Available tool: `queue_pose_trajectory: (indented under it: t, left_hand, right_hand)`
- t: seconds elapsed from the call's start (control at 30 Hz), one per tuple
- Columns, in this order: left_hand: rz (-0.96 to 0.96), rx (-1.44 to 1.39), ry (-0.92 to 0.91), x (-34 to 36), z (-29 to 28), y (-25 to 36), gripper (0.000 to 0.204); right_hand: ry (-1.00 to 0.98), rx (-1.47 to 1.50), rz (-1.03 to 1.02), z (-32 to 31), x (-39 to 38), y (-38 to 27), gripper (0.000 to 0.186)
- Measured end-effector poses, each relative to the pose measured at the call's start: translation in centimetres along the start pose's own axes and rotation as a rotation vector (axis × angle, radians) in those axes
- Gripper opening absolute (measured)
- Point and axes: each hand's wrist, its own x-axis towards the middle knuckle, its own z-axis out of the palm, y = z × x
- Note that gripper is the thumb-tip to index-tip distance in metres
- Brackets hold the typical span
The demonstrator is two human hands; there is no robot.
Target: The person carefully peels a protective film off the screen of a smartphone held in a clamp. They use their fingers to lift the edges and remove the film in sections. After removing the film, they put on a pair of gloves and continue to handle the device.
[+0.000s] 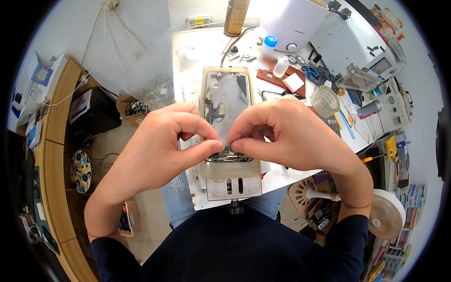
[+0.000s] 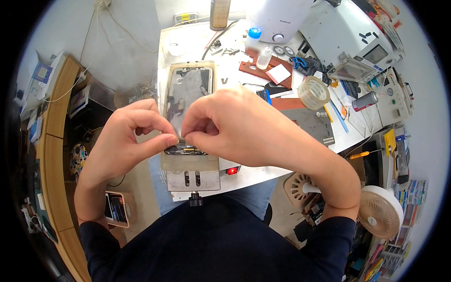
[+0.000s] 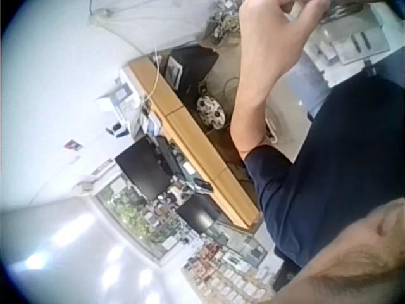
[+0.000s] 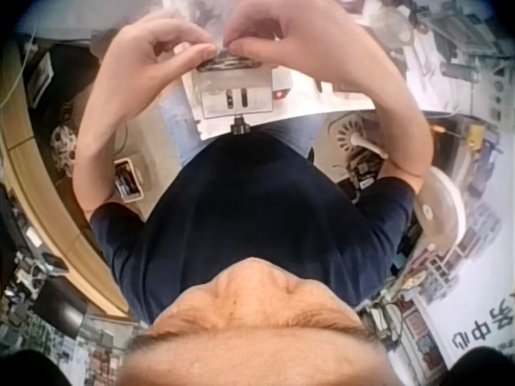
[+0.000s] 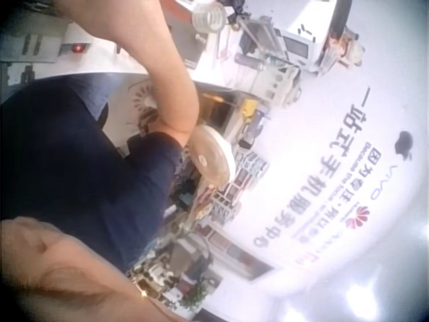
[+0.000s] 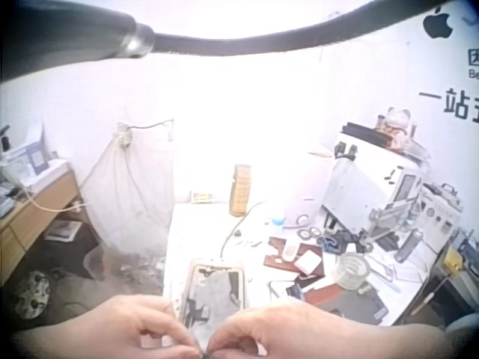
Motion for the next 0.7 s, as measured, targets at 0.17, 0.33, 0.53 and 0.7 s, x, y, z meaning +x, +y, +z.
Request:
queue_pose_trajectory:
  t: [0.17,0.33,0.53,0.7]
  left_hand:
    - [0.008,0.011,0.011,0.1,-0.1,0.0,0.010]
    - [0.004,0.011,-0.003,0.4,-0.1,0.0,0.009]
    - [0.051,0.014,0.000,0.5,0.0,-0.2,0.009]
    - [0.016,0.029,0.000,0.2,-0.1,-0.2,0.009]
  right_hand:
    - [-0.013,0.025,0.036,0.0,0.1,-0.4,0.018]
    - [0.028,0.008,0.028,0.5,-0.2,0.3,0.011]
    - [0.040,0.014,0.039,0.7,-0.4,0.4,0.011]
    - [0.046,0.000,0.013,0.9,-0.1,0.6,0.011]
